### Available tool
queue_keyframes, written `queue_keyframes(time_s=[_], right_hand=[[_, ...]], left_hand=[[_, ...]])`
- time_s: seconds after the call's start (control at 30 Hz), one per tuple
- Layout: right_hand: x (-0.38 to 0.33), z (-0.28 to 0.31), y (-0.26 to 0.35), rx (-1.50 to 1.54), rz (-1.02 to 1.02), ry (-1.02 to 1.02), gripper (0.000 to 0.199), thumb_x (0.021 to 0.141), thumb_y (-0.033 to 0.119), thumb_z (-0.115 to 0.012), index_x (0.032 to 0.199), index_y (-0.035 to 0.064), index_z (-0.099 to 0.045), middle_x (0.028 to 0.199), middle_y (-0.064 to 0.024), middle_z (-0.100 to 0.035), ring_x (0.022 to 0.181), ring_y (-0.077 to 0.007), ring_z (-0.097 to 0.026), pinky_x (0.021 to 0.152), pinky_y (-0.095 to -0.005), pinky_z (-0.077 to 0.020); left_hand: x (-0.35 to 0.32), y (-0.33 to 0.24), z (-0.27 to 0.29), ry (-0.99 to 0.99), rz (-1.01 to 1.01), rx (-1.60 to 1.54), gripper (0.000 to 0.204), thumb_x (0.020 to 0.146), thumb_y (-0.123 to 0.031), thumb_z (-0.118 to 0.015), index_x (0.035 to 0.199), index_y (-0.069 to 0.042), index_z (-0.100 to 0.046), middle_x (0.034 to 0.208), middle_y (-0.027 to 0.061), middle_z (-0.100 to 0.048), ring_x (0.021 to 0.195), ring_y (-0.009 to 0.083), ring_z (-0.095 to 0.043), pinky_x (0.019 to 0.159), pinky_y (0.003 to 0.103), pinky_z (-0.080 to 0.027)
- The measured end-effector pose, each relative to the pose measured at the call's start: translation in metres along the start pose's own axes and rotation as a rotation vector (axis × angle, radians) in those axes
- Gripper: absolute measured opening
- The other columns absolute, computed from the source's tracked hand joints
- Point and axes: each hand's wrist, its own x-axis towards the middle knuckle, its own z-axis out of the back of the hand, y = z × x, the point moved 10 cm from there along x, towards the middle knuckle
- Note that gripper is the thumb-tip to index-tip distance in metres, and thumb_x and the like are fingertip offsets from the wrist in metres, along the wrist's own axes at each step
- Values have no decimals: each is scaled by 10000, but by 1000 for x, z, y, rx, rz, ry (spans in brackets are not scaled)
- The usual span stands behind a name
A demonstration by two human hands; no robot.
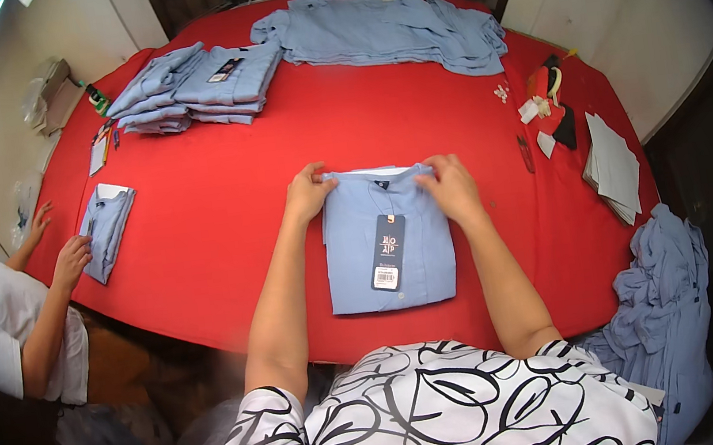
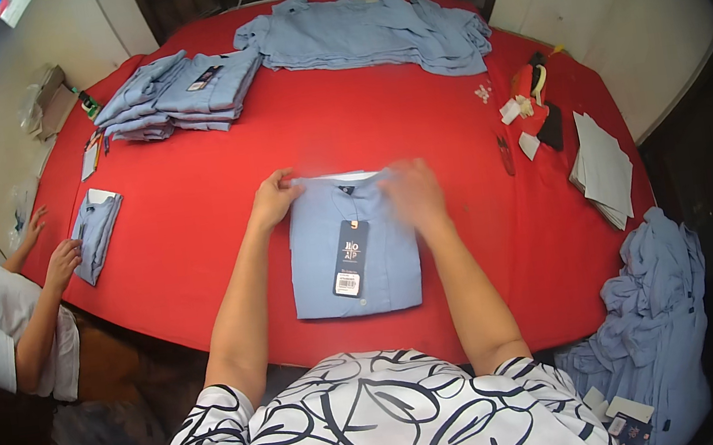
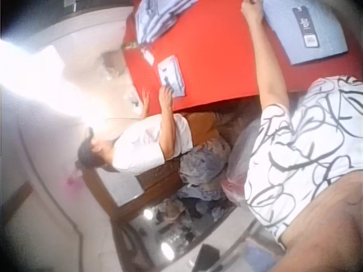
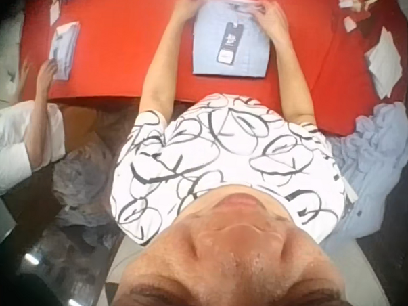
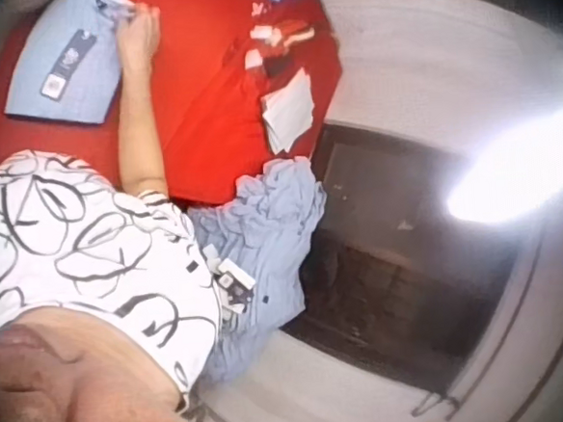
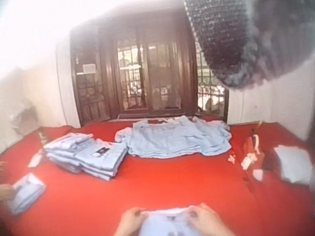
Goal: The person folds light blue garments over cardboard inserts by hand on a red surface and places the folded items into a stack.
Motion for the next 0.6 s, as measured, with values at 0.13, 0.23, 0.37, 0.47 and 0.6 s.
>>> queue_keyframes(time_s=[0.13,0.23,0.37,0.47,0.6], right_hand=[[22,-21,-41,100,-178,235,452,818,304,-767,1072,-46,-635,860,-154,-665,837,-248,-655,763,-375,-517],[26,-32,-80,69,-188,153,483,828,291,-760,1154,-29,-601,865,-137,-662,840,-221,-651,740,-352,-518],[10,-31,-86,205,-213,-32,626,829,271,-762,1344,16,-512,952,-124,-649,862,-201,-638,744,-346,-527],[-16,-33,-70,974,-329,109,689,852,200,-730,1450,54,-421,1141,-130,-619,988,-197,-620,844,-334,-524],[-41,-39,-55,1046,-253,451,733,848,19,-661,1507,59,-342,1330,-134,-532,1152,-197,-560,986,-316,-469]], left_hand=[[1,39,10,2,173,-58,495,729,-208,-827,1131,30,-662,939,144,-712,890,249,-698,819,346,-542],[-7,14,-9,132,239,56,509,753,-188,-805,1189,3,-623,969,156,-707,913,262,-693,834,370,-538],[-28,-18,6,-14,156,78,481,799,-156,-757,1226,-5,-596,1011,164,-691,949,259,-678,849,363,-530],[-50,-17,8,32,177,-160,508,826,-109,-717,1296,-10,-552,1098,170,-653,975,259,-659,860,362,-525],[-62,-13,-8,314,115,-410,543,838,-32,-669,1357,-16,-511,1282,181,-551,1041,261,-617,891,351,-514]])
